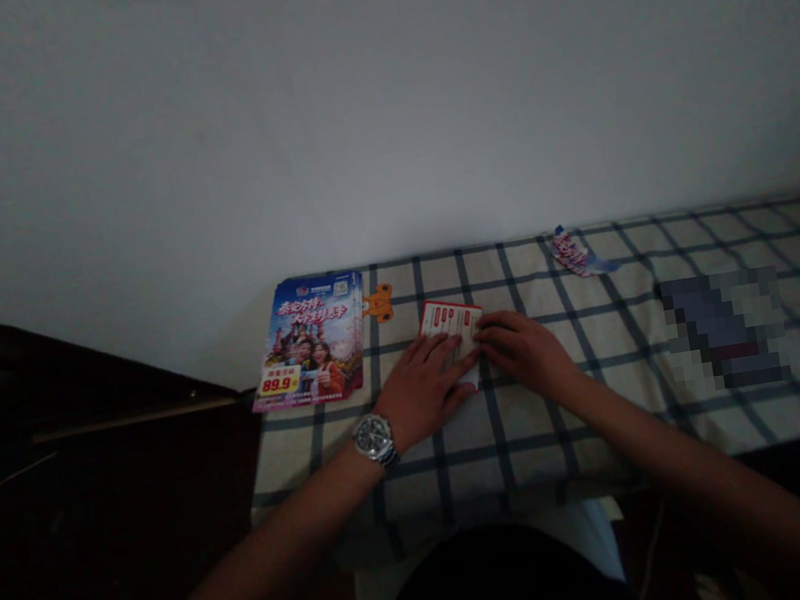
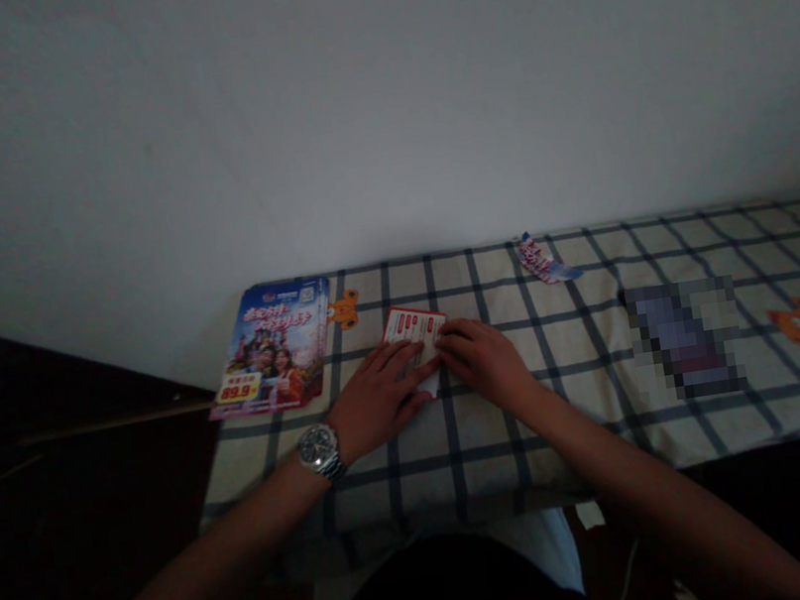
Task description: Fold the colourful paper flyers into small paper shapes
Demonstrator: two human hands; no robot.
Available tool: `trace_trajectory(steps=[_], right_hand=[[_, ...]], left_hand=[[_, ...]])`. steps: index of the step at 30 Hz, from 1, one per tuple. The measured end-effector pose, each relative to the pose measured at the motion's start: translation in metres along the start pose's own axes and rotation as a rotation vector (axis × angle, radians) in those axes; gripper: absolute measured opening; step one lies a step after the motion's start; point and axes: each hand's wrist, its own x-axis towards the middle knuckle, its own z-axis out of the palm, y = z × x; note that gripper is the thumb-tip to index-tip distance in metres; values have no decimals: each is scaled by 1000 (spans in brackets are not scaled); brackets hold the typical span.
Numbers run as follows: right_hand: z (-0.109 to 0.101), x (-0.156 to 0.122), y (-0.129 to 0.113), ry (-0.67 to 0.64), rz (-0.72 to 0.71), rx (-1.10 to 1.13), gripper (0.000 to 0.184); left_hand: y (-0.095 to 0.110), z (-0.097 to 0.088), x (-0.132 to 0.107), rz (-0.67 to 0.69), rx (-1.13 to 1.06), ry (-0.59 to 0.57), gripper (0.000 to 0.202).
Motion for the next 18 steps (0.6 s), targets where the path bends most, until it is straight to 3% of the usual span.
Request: trace_trajectory(steps=[9,18], right_hand=[[0,11,-4,8,81,-37,4],[1,13,4,22,73,23,6]], left_hand=[[3,-1,0,-13,-31,11,48],[3,-1,0,-17,-46,11,47]])
